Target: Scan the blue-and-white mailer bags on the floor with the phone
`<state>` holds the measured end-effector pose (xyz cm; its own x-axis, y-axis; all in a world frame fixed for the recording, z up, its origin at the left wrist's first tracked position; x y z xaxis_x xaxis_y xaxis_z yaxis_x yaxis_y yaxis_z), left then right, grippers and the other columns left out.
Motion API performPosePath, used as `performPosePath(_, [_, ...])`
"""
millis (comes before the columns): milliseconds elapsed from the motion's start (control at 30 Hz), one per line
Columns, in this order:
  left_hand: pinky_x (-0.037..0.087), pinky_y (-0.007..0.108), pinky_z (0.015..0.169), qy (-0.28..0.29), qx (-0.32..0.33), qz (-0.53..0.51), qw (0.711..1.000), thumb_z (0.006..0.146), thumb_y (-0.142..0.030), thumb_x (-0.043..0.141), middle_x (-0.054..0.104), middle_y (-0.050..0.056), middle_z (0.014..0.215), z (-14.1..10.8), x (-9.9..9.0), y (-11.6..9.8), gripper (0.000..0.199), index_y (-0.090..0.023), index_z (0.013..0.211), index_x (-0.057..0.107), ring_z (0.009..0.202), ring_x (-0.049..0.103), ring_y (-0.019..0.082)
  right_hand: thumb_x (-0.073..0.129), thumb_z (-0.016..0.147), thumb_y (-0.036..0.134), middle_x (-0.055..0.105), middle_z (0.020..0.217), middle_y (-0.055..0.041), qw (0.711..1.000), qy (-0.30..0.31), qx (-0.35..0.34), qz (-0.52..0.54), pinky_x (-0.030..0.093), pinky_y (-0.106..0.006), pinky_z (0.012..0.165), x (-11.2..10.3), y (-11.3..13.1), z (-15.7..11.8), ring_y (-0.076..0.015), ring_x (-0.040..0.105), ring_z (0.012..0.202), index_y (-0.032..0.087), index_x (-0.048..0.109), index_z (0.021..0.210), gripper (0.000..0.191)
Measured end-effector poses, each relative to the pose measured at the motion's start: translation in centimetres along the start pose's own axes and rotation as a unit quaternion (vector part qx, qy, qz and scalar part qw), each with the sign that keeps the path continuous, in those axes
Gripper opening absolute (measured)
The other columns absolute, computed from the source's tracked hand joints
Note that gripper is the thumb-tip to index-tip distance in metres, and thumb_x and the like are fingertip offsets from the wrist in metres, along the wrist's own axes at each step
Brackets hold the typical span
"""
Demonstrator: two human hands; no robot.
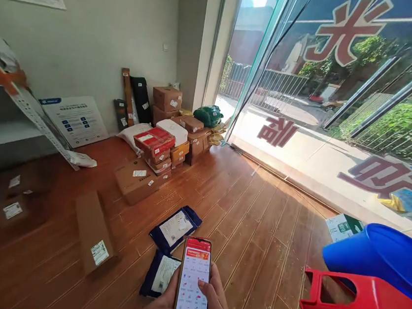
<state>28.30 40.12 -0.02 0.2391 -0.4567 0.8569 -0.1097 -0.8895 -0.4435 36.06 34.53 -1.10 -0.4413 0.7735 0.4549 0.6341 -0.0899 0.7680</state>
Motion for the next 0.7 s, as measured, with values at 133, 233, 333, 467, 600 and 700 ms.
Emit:
performPosePath(133, [0.044, 0.036, 0.083, -0.008, 0.066, -0.033, 0.997, 0.051, -0.004, 0.053, 0.059, 0.005, 0.121, -6.7, 6.8, -3.2, 0.107, -0.034, 0.144, 0.009, 0.108, 0.056, 0.027, 0.066, 0.065, 0.025, 0.070, 0.086, -0.0007, 0.988, 0.107, -0.060, -0.090, 0.048, -0.034, 0.067, 5.9, 4.6, -5.5, -0.0236, 0.062, 0.077, 0.024, 0.049, 0.112, 0.050])
performPosePath(233, [0.046, 0.034, 0.075, -0.024, 0.133, -0.020, 0.991, 0.058, -0.009, 0.052, 0.059, 0.006, 0.119, -10.2, 9.7, -3.8, 0.101, -0.034, 0.144, 0.007, 0.103, 0.058, 0.027, 0.067, 0.060, 0.019, 0.068, 0.082, 0.0000, 0.967, 0.170, -0.113, -0.150, 0.047, -0.034, 0.068, 9.2, 6.7, -7.7, -0.0230, 0.060, 0.076, 0.022, 0.053, 0.105, 0.047])
performPosePath(333, [0.045, 0.037, 0.081, -0.055, 0.190, -0.002, 0.980, 0.066, -0.016, 0.054, 0.057, 0.007, 0.124, -12.6, 10.3, -2.6, 0.096, -0.035, 0.144, 0.002, 0.107, 0.055, 0.027, 0.063, 0.067, 0.032, 0.067, 0.084, -0.0021, 0.957, 0.218, -0.105, -0.162, 0.045, -0.032, 0.063, 11.5, 7.7, -9.5, -0.0216, 0.058, 0.073, 0.021, 0.056, 0.098, 0.034])
performPosePath(467, [0.047, 0.037, 0.077, -0.073, 0.309, -0.021, 0.948, 0.067, -0.025, 0.057, 0.057, 0.007, 0.123, -15.0, 9.6, -0.4, 0.096, -0.036, 0.144, 0.000, 0.100, 0.058, 0.027, 0.057, 0.069, 0.034, 0.066, 0.080, -0.0007, 0.939, 0.285, -0.071, -0.178, 0.042, -0.030, 0.057, 13.9, 7.5, -12.7, -0.0192, 0.055, 0.065, 0.022, 0.057, 0.091, 0.025])
performPosePath(600, [0.047, 0.030, 0.053, -0.101, 0.388, 0.009, 0.916, 0.070, -0.030, 0.050, 0.059, 0.010, 0.116, -18.6, 10.2, 1.2, 0.089, -0.035, 0.144, 0.001, 0.082, 0.062, 0.027, 0.060, 0.063, 0.025, 0.067, 0.078, -0.0011, 0.910, 0.347, -0.082, -0.211, 0.045, -0.033, 0.064, 16.2, 6.3, -16.5, -0.0223, 0.058, 0.072, 0.022, 0.057, 0.088, 0.026])
performPosePath(700, [0.047, 0.027, 0.050, -0.154, 0.412, 0.039, 0.897, 0.072, -0.028, 0.047, 0.059, 0.011, 0.116, -22.4, 11.4, 1.7, 0.086, -0.034, 0.145, 0.002, 0.081, 0.062, 0.025, 0.063, 0.061, 0.029, 0.067, 0.077, -0.0025, 0.901, 0.366, -0.069, -0.223, 0.046, -0.035, 0.066, 17.9, 4.7, -18.9, -0.0239, 0.059, 0.073, 0.021, 0.057, 0.086, 0.027])
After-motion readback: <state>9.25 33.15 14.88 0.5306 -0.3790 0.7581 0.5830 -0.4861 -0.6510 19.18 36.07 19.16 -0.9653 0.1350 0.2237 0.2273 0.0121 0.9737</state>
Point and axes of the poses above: each hand's wrist, its own z-axis towards the middle knuckle, its own x-axis out of the palm, y = z × x, the point moved 7 cm from there along z, towards the middle knuckle
